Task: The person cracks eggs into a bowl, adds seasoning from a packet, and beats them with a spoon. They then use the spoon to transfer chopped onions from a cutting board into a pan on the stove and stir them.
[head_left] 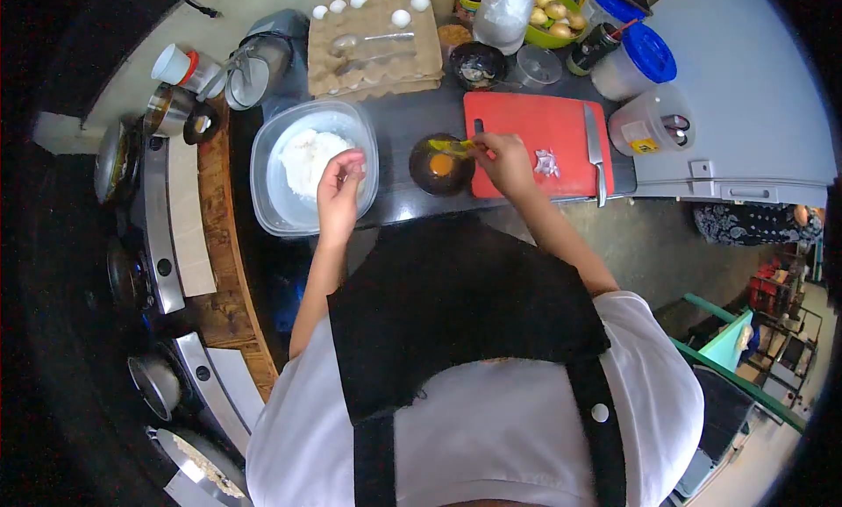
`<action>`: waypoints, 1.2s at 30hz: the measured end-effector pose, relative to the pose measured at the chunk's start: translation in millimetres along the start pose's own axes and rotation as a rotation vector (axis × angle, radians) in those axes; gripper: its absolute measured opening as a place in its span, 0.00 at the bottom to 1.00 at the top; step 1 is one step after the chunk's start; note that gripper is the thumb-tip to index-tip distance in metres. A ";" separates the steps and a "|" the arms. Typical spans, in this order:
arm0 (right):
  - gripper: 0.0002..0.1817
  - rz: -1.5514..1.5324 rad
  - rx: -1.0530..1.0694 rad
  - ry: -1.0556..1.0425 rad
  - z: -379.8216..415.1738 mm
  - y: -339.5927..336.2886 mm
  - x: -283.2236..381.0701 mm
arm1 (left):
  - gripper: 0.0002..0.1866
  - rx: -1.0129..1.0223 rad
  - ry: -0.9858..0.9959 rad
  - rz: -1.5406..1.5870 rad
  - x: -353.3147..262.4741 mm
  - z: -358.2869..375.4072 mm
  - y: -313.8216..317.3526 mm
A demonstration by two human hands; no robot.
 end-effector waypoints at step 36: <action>0.13 -0.424 0.135 0.226 -12.3 35.9 -65.0 | 0.06 -0.181 0.069 -0.125 -0.2 26.3 8.8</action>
Point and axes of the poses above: each hand's wrist, its own z-axis away from the middle knuckle, its own y-axis out of the palm, x = y × z, the point moved 9 cm from there along -z, towards the middle knuckle, and after that the axes turned 2 degrees about y, right-handed, at the moved point
